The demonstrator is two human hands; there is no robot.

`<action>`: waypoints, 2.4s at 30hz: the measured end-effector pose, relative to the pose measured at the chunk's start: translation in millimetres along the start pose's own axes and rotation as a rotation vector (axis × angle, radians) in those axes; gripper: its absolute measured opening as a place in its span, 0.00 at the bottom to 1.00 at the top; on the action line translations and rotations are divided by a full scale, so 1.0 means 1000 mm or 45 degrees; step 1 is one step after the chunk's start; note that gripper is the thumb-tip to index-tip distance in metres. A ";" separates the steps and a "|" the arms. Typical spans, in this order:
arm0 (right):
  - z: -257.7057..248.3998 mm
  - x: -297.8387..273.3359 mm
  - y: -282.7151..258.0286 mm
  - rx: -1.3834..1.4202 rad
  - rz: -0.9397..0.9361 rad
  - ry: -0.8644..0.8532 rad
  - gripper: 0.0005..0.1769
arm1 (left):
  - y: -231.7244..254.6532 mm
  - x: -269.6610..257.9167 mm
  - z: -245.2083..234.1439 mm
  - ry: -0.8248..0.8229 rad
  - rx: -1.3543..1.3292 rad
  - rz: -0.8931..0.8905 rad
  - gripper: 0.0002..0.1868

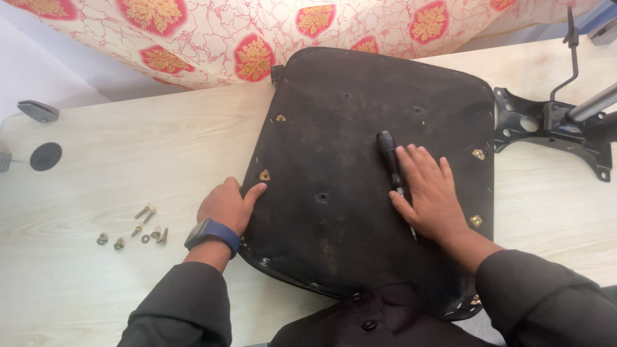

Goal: The person attaches small black plastic feet to the underside of a black upholstered chair seat using a screwdriver and several screws. They pick up each foot, align it with a pre-drilled hole, and tighten the screw to secure it.

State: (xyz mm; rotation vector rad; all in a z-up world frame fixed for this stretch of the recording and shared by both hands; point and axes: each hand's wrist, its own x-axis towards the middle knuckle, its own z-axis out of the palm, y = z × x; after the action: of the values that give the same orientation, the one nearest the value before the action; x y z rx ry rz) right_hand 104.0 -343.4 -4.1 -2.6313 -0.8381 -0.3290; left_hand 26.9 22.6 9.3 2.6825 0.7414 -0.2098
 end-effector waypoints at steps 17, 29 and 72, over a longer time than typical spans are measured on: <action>0.015 0.004 0.044 -0.202 0.167 -0.091 0.40 | 0.033 -0.042 -0.009 -0.861 0.062 0.203 0.40; 0.020 0.005 0.045 -0.171 0.206 -0.088 0.44 | 0.034 -0.052 0.012 -0.953 0.142 0.364 0.40; -0.010 -0.018 -0.002 -0.116 0.045 -0.061 0.40 | 0.064 0.140 0.012 -0.162 -0.681 0.194 0.60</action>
State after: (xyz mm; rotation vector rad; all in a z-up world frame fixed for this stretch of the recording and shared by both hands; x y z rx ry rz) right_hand 87.4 -354.5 -0.5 -2.7450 -0.8087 -0.3027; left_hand 179.1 32.5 -15.4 2.1794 0.4682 -0.1198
